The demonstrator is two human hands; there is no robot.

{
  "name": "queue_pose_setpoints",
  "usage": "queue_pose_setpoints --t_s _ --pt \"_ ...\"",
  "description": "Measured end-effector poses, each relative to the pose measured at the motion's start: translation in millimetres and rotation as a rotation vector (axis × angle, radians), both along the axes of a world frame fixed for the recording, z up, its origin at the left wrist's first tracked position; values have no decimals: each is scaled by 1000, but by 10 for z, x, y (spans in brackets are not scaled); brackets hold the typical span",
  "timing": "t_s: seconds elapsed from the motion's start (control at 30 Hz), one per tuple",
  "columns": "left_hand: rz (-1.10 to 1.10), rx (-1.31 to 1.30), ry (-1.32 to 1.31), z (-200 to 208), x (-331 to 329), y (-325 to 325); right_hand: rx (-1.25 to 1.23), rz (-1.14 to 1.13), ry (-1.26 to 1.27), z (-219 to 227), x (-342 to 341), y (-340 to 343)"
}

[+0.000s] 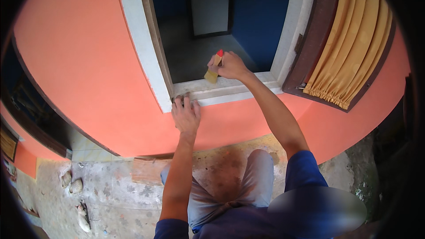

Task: The person scrubs and wipes a white window frame using a small brush and a cloth. They alternate between brushing and wiping along the frame edges and corners, focusing on cleaning the surface.

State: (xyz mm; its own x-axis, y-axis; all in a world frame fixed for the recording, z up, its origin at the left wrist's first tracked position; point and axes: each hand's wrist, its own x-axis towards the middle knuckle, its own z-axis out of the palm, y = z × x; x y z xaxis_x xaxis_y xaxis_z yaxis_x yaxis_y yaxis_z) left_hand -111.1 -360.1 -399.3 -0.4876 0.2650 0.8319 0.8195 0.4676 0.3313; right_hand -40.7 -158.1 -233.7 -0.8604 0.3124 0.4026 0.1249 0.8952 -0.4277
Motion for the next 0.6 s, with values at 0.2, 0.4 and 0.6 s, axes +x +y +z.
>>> queue_pose_setpoints --t_s 0.2,0.4,0.6 --pt "14 41 7 -23 21 36 459 -539 -300 86 377 354" --pt "45 43 3 -52 -9 98 -274 23 -11 -130 344 150" --pt "33 47 -9 -17 22 43 147 -388 -250 124 503 384"
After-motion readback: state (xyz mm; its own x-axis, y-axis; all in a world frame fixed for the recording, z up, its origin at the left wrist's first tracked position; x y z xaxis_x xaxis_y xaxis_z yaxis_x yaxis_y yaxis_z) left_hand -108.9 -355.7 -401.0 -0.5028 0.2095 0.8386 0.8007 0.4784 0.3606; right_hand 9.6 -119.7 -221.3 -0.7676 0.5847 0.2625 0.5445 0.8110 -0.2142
